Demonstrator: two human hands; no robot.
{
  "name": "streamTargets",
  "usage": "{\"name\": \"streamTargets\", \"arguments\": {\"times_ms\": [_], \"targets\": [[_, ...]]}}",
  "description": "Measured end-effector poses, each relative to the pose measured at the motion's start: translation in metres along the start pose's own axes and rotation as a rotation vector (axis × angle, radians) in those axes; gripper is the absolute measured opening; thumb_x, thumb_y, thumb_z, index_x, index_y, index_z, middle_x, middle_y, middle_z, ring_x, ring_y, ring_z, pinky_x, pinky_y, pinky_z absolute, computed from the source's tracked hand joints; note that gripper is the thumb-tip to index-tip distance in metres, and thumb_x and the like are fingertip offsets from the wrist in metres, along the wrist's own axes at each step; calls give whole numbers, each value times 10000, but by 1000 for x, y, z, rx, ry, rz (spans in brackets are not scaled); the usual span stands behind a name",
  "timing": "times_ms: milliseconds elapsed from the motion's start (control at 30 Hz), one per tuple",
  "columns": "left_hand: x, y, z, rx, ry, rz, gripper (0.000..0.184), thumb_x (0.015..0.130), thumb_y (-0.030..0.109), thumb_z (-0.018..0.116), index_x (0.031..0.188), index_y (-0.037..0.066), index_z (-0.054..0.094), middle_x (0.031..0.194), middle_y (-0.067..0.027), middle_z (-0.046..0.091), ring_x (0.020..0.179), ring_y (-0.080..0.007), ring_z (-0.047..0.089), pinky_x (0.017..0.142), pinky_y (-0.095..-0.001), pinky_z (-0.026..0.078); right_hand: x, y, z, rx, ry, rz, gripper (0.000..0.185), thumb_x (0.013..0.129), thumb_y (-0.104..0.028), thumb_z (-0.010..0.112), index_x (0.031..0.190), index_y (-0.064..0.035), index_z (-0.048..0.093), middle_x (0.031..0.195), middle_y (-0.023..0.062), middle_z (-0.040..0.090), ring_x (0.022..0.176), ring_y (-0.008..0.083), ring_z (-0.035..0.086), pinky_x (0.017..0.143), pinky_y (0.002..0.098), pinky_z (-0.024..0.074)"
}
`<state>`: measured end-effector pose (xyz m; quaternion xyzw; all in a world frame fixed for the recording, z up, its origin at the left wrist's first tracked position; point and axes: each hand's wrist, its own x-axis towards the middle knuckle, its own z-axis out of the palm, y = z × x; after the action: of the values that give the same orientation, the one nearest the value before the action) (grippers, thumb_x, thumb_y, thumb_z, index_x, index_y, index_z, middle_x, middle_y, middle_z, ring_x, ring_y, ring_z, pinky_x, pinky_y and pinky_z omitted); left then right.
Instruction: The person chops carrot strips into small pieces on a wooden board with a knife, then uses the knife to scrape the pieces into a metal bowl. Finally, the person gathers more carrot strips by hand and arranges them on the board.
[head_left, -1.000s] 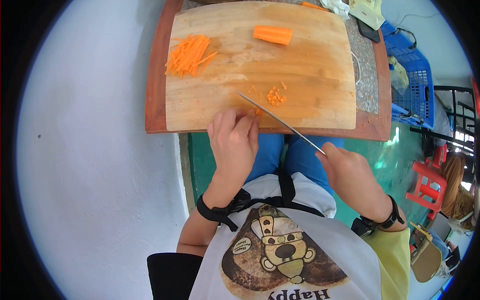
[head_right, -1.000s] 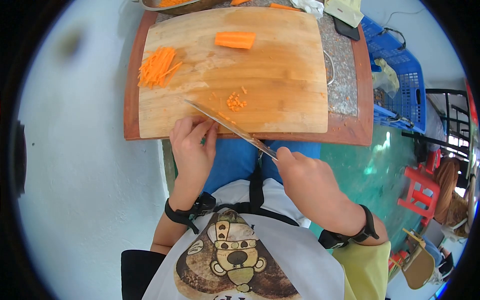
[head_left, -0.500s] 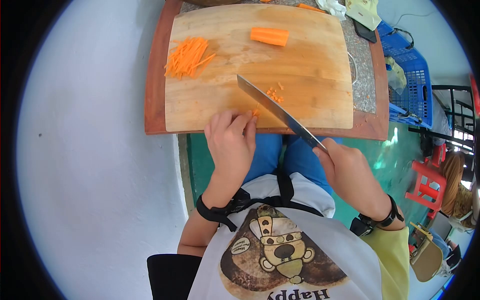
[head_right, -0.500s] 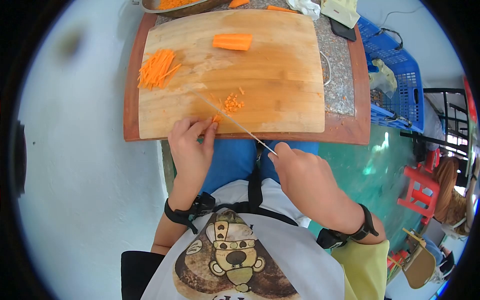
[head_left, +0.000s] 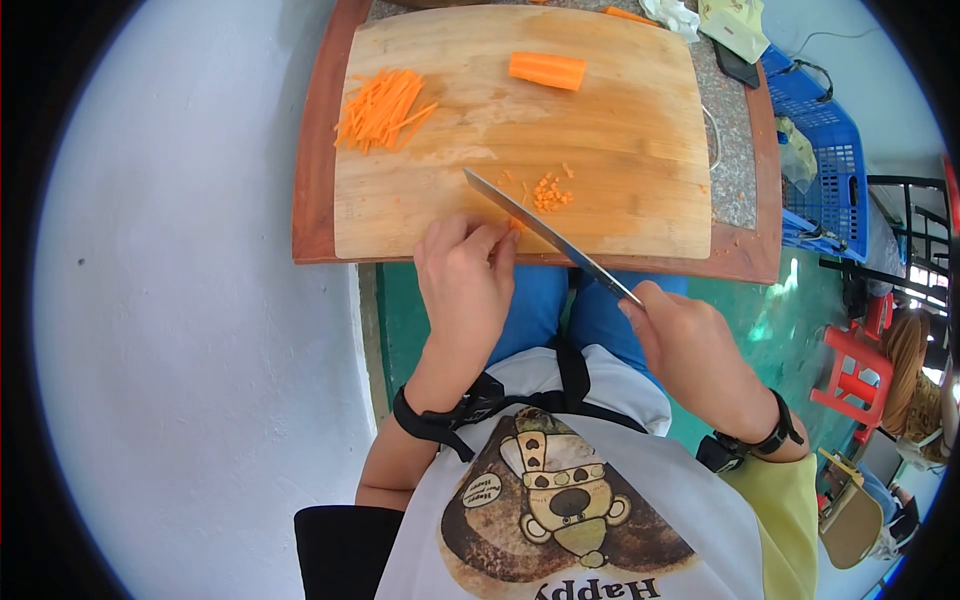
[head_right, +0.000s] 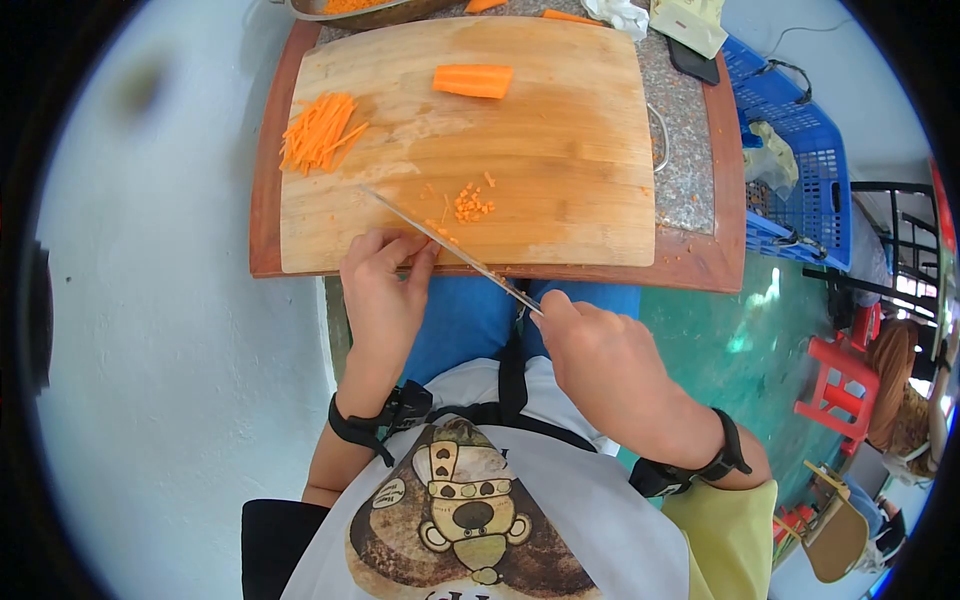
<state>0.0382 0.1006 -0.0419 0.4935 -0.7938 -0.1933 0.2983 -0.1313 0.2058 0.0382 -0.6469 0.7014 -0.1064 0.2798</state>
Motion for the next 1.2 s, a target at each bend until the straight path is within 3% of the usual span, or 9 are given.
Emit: {"name": "streamTargets", "arguments": {"times_ms": [367,633,1200], "targets": [[-7,-3,6,18,56,103,101,717,46,689,816,26,678,766,-62,566,761,-254,535,676,-360,395,7,-8,1,-123,-58,6,105,751,28,521,827,18,450,626,165,564,578,366,592,480,433,477],[-14,5,5,112,54,121,133,748,31,665,879,7,671,807,-92,583,770,-270,555,697,-356,422,12,-6,0,-12,46,1,187,904,-141,515,805,10,465,623,173,579,600,361,599,500,435,471],[-7,3,2,11,37,29,98,717,3,675,814,-9,675,767,-125,598,719,-296,574,660,-375,451,2,-10,-2,-14,9,-24,187,898,-121,522,779,1,444,609,172,545,568,376,563,482,444,444]]}}
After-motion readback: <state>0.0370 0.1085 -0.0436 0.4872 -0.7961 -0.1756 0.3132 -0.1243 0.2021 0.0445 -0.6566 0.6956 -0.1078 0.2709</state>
